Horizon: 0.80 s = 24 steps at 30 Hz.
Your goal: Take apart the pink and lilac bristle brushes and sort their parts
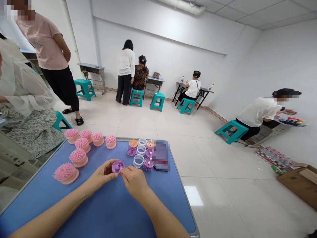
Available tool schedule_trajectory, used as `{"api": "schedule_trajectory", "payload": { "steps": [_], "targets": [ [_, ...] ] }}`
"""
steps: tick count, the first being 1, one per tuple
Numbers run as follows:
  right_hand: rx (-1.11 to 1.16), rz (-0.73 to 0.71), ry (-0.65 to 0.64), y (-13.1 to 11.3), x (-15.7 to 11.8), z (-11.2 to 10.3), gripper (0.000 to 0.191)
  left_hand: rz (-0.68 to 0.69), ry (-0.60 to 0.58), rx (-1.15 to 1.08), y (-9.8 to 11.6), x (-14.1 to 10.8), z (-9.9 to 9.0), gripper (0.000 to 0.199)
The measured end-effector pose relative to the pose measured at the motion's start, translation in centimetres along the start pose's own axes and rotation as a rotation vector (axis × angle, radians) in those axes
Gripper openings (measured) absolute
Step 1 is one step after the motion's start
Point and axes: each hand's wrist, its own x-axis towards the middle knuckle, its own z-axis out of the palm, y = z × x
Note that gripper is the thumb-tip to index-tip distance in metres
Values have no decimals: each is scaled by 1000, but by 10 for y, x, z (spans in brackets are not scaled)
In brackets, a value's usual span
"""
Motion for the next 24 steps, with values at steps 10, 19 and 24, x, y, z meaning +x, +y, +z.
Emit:
{"api": "schedule_trajectory", "payload": {
  "steps": [10, 19, 24],
  "targets": [
    [-247, 192, -114, 7, 5, 6, 20, 58, 122, 220, -5, 0, 1, 43],
    [-287, 271, -147, 2, 6, 8, 18, 2, -112, 77, -3, -4, 5, 60],
    [-229, 146, -158, -4, 2, 7, 18, -2, -121, -20, -12, 0, 3, 61]
  ]
}}
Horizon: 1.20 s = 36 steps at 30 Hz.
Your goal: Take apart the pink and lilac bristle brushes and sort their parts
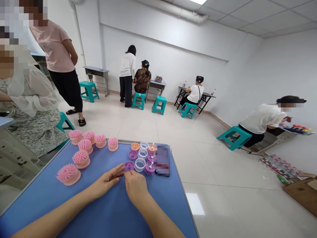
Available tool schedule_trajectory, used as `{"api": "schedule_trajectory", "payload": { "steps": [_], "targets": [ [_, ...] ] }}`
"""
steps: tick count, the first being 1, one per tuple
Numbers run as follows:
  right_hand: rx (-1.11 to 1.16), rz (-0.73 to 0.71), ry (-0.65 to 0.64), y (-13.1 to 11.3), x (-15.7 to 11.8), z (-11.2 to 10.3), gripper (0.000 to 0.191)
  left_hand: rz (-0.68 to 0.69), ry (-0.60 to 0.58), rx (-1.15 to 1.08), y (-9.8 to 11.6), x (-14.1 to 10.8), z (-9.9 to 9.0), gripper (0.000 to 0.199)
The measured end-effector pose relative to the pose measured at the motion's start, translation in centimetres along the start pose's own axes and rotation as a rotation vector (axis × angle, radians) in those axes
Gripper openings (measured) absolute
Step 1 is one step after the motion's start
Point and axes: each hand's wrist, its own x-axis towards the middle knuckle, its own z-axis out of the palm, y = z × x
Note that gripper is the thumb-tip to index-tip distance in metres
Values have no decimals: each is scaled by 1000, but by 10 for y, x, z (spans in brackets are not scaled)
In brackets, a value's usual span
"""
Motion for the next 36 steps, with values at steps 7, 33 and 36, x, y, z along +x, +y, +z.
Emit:
{"api": "schedule_trajectory", "payload": {
  "steps": [7, 33, 36],
  "targets": [
    [-50, 73, -110, -4, 4, 3, 18, 39, 194, 53, 0, 3, -5, 56],
    [-21, 169, -231, -4, 6, -4, 28, 63, 228, 176, -7, 8, -12, 49],
    [-17, 168, -235, -4, 6, -3, 28, 67, 234, 184, -8, 8, -13, 48]
  ]
}}
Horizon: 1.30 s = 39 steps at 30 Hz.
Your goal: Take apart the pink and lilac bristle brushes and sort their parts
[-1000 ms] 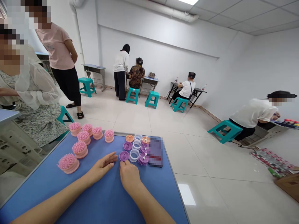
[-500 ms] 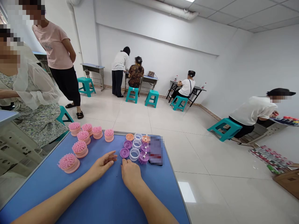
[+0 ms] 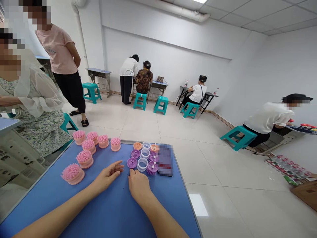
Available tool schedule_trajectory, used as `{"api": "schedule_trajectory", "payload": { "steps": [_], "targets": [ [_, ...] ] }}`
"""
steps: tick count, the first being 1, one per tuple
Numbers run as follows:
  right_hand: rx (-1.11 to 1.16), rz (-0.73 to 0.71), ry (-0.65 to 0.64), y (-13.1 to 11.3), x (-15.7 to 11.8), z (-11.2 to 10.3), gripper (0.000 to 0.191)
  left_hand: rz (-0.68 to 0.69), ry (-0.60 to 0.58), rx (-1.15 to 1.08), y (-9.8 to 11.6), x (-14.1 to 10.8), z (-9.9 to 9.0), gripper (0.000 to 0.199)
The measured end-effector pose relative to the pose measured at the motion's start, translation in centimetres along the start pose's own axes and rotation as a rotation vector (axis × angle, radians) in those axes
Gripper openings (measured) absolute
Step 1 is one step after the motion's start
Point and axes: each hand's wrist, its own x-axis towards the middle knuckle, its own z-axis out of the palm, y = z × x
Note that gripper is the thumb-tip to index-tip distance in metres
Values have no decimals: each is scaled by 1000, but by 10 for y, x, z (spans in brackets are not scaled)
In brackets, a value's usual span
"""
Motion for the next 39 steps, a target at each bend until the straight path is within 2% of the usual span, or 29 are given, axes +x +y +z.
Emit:
{"api": "schedule_trajectory", "payload": {
  "steps": [8, 11, 13, 16, 18, 27, 33, 39],
  "targets": [
    [-6, -9, -8, -1, 0, 0, 27, -6, 10, 25, 0, -1, 0, 51],
    [17, -93, 9, -3, -3, -4, 25, 23, 26, 38, 1, -1, -3, 50],
    [34, -192, 11, -5, -7, -5, 24, 60, 123, 85, 2, 1, -6, 45],
    [27, -309, -32, -7, -12, -8, 22, 91, 384, 223, 6, 10, -10, 38],
    [25, -339, -58, -8, -14, -9, 22, 80, 514, 288, 9, 19, -11, 39],
    [60, -345, -74, -7, -19, -8, 24, -72, 781, 393, 19, 56, 0, 57],
    [45, -348, -90, -7, -19, -8, 24, -107, 840, 448, 24, 69, 5, 52],
    [64, -352, -79, -6, -19, -8, 24, -45, 788, 472, 29, 65, 3, 45]
  ]
}}
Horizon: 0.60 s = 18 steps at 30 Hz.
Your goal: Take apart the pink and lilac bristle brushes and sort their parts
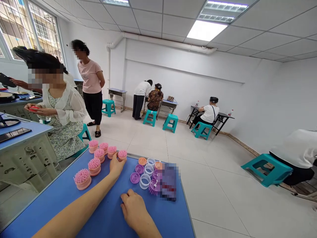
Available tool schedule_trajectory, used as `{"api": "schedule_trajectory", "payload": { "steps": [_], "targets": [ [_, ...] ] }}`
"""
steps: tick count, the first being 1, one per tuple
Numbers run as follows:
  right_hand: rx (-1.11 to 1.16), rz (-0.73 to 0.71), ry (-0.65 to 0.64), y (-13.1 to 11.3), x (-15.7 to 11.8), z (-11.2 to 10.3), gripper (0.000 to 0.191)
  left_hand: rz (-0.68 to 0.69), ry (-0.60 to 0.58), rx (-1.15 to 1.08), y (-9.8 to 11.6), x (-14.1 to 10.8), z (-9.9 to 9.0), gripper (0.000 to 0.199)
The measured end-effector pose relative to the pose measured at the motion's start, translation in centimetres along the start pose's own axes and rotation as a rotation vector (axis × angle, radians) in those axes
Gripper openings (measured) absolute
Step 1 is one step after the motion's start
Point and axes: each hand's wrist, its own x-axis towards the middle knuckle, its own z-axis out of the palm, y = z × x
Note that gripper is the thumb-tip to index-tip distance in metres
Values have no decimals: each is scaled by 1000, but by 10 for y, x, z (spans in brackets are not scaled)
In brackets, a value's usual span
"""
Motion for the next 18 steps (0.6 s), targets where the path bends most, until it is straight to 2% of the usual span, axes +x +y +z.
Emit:
{"api": "schedule_trajectory", "payload": {
  "steps": [5, 10, 14, 18],
  "targets": [
    [32, -10, 30, 2, 0, -2, 22, 102, -61, -9, -5, -16, -11, 43],
    [165, -24, 120, 7, 0, -2, 19, 199, -203, -59, -14, -44, -33, 41],
    [407, 19, 252, 13, 2, 0, 14, 259, -356, -167, -23, -61, -48, 38],
    [806, 121, 333, 18, 6, 2, 7, 301, -449, -216, -28, -67, -55, 39]
  ]
}}
